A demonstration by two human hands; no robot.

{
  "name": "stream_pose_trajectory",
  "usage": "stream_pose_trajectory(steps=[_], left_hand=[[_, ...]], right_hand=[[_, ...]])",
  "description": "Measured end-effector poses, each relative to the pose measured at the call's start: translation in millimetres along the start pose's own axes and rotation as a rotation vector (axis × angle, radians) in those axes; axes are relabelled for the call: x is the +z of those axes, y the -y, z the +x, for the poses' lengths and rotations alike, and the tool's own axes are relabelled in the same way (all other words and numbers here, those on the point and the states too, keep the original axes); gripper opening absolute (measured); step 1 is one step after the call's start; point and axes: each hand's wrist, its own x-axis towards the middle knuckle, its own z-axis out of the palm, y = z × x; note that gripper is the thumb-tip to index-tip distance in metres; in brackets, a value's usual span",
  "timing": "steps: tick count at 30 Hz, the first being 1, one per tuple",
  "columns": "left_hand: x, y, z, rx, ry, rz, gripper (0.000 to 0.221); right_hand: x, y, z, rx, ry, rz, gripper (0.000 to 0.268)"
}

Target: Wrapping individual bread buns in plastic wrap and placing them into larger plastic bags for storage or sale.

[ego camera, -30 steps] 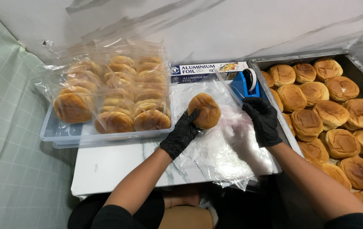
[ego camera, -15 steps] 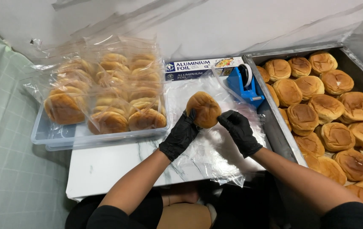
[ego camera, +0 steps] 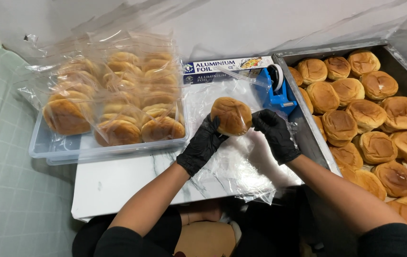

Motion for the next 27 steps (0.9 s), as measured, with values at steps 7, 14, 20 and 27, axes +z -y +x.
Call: stream_pose_trajectory(steps=[7,14,20,27], left_hand=[[-9,3,-4,-0.004,0.071,-0.015,0.034],[-5,4,-6,0.017,0.106,-0.006,0.034],[-25,11,8,0.007,0.143,-0.061,0.032],[-41,-4,29,-0.118,0.241,-0.283,0.039]], right_hand=[[2,0,5,-0.028,-0.068,-0.083,0.013],[5,15,-5,0.015,0.034,0.091,0.023],[26,44,-17,0.146,0.124,0.106,0.036],[21,53,-10,0.159,0.021,0.075,0.039]])
